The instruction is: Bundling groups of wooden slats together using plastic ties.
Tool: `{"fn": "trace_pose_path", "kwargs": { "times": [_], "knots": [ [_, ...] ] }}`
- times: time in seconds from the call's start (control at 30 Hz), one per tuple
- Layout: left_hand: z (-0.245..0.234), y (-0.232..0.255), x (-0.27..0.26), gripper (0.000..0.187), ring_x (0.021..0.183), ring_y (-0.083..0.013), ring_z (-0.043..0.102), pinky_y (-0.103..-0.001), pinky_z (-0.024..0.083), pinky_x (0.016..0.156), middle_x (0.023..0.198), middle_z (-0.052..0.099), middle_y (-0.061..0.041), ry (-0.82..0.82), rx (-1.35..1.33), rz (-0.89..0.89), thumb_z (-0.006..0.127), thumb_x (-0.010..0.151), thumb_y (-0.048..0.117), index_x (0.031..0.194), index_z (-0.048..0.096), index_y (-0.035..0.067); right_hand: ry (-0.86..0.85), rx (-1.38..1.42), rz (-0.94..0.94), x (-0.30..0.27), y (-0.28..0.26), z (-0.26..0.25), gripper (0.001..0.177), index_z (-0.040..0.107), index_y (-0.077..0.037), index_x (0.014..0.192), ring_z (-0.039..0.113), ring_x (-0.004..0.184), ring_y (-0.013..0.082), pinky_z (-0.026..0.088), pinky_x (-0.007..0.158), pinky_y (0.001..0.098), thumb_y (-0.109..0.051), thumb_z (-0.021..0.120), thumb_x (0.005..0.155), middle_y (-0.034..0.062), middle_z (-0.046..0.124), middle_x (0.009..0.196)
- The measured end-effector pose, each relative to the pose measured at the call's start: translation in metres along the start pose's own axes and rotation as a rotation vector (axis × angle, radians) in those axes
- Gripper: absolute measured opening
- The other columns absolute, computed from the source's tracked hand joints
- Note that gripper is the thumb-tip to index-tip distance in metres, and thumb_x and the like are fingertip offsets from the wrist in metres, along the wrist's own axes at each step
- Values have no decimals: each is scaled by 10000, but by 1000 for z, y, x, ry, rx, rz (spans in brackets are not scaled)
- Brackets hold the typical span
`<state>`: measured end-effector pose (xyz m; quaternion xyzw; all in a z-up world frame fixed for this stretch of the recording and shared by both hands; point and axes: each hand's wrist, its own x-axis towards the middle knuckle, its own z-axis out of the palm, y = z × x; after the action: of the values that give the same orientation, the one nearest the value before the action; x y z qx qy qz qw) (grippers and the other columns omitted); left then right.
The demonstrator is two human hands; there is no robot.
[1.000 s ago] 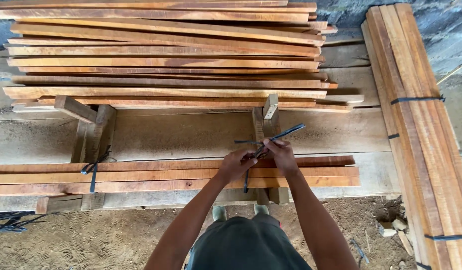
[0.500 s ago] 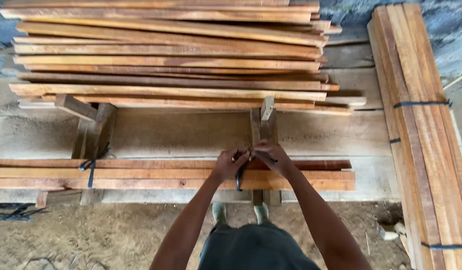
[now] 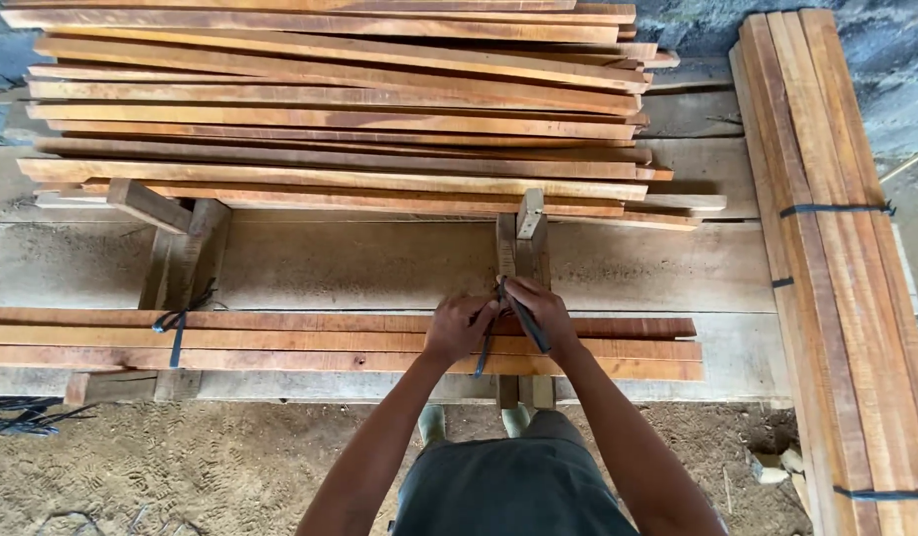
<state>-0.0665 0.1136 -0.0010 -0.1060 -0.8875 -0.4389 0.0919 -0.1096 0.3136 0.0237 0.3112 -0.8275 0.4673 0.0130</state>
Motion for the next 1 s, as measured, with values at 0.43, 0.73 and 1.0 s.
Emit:
{"fn": "trace_pose_path", "kwargs": {
  "times": [0.43,0.73,1.0],
  "knots": [
    [11,18,-1,439,1486,-386,394,-557,285,1206,1374,685,-83,39,466,-133,454,1089,294,1507,542,193,-118,468,166,-10,-3,-2,381,645,-74,1382,701,964,315,572,973,471,-69,613,1002,160,724,1190],
    [-10,26,-1,277,927,-337,739,-472,579,773,871,770,-81,152,-173,-290,702,1012,389,879,697,146,-101,242,123,-13,16,14,313,763,-149,1272,696,1071,410,557,966,519,-137,705,964,158,751,1202],
    [-7,16,-6,350,764,-301,760,-445,566,672,719,769,-33,153,-103,-330,619,1047,433,804,612,181,55,448,470,-7,41,4,413,813,-93,1151,761,972,368,540,963,523,-441,799,930,200,773,1118]
  ]
}}
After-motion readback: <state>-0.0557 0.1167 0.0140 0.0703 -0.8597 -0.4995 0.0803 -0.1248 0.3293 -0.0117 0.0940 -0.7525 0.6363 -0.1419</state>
